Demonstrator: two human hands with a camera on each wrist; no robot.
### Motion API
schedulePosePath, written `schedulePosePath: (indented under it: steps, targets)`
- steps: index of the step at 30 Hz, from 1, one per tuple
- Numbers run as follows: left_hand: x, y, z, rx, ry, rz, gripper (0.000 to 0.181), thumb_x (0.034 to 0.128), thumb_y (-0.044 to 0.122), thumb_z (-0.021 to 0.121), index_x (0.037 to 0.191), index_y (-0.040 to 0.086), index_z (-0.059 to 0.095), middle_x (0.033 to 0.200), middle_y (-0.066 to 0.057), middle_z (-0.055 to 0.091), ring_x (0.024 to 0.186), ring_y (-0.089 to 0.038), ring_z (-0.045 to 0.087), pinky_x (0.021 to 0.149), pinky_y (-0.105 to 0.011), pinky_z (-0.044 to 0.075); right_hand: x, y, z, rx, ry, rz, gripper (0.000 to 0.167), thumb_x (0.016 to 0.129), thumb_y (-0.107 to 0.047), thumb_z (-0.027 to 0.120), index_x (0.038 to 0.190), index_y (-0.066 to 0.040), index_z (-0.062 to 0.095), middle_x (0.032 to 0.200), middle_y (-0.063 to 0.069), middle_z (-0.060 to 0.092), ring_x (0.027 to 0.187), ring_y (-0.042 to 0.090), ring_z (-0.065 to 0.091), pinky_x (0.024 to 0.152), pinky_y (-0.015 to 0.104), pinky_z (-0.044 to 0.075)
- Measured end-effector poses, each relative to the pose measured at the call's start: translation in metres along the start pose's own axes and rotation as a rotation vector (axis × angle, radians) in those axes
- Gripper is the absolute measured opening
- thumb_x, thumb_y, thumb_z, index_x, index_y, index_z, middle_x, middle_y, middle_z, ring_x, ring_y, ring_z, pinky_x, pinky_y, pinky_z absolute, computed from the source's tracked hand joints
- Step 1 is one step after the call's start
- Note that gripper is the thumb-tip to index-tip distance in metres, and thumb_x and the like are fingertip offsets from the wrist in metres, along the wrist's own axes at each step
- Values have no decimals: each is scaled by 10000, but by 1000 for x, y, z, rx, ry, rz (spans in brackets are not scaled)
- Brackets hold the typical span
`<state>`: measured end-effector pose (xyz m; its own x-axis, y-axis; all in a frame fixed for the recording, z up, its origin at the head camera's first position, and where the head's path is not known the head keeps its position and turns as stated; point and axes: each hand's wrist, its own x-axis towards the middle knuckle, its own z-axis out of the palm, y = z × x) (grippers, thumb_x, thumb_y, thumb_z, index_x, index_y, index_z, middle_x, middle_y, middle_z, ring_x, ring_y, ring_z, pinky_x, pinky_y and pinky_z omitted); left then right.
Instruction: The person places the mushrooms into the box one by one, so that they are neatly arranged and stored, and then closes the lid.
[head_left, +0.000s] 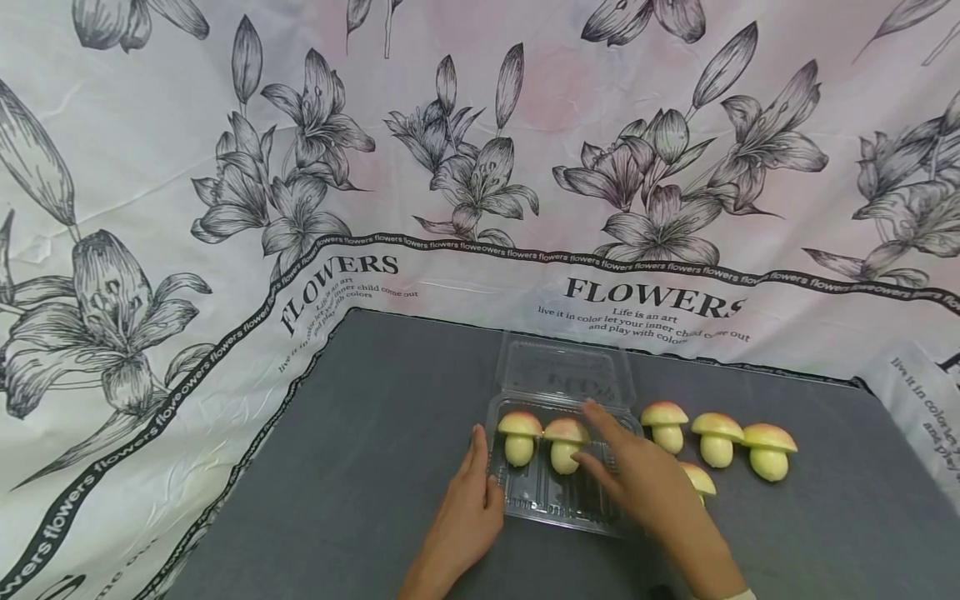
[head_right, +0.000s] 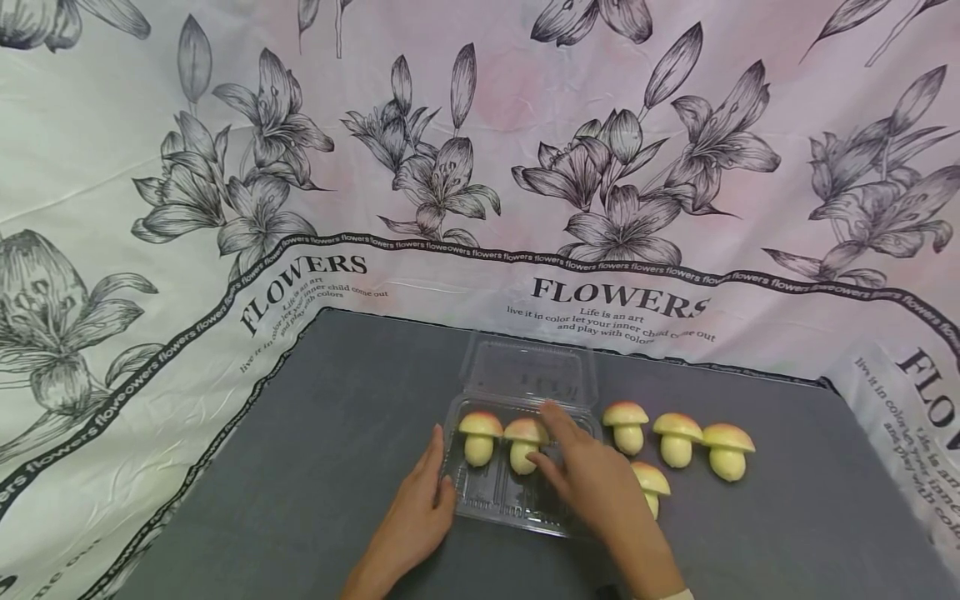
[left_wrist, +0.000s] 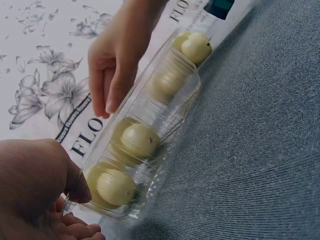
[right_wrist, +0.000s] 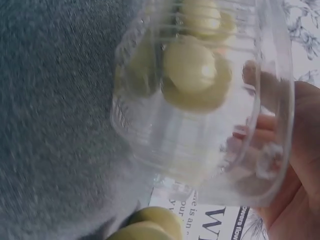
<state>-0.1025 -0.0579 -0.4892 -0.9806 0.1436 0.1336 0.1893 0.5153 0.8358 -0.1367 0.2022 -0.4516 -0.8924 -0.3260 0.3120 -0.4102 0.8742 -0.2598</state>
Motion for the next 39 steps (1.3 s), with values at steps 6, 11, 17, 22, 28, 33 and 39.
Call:
schedulePosePath:
  steps: [6,11,17,22,28,33,39]
  targets:
    - [1,-1,0,4,-17,-17,711,1039,22,486,1670,-30,163,1714,-236,231,1489,-305,401,1150,-556,401,-2,5,-7,46,-39,46,734,1005,-429,726,1641,-233,416,1568,99,556,705,195,710,498,309,439]
    - [1,-2,1,15,-20,-23,713,1041,25,485,1672,-25,158,1714,-233,231,1375,-266,490,1074,-527,448,-2,9,-12,69,-35,74,734,1014,-458,702,1648,-234,407,1566,104,559,875,308,760,583,409,538]
    - [1,-3,1,12,-15,-22,712,1041,24,489,1673,-19,164,1716,-222,235,1491,-291,393,1153,-557,401,-7,17,-18,62,15,46,726,1021,-415,707,1644,-186,413,1576,120,543,897,334,766,653,490,575]
    - [1,-3,0,10,-15,-19,718,1043,20,493,1675,-15,154,1717,-227,226,1355,-244,490,1083,-526,443,-14,27,-23,51,29,61,715,1030,-368,705,1652,-189,402,1451,168,645,702,215,706,644,470,558]
    - [-1,-2,0,-1,-4,6,719,1037,3,497,1671,-27,160,1715,-236,230,1515,-320,357,1171,-575,371,-24,40,-29,73,20,103,702,1045,-344,686,1666,-243,373,810,34,710,555,11,456,617,402,512]
    - [0,-1,0,2,-2,10,714,1036,4,497,1668,-34,168,1712,-236,237,1527,-331,336,1178,-578,362,-32,49,-38,97,-10,127,702,1046,-348,684,1667,-261,368,644,-116,666,585,46,618,604,380,512]
    - [0,-1,0,4,1,16,711,1032,1,496,1665,-41,176,1708,-239,248,1509,-322,367,1165,-574,381,-42,61,-44,99,13,137,732,1007,-371,738,1643,-192,422,1061,145,796,899,344,761,787,624,553]
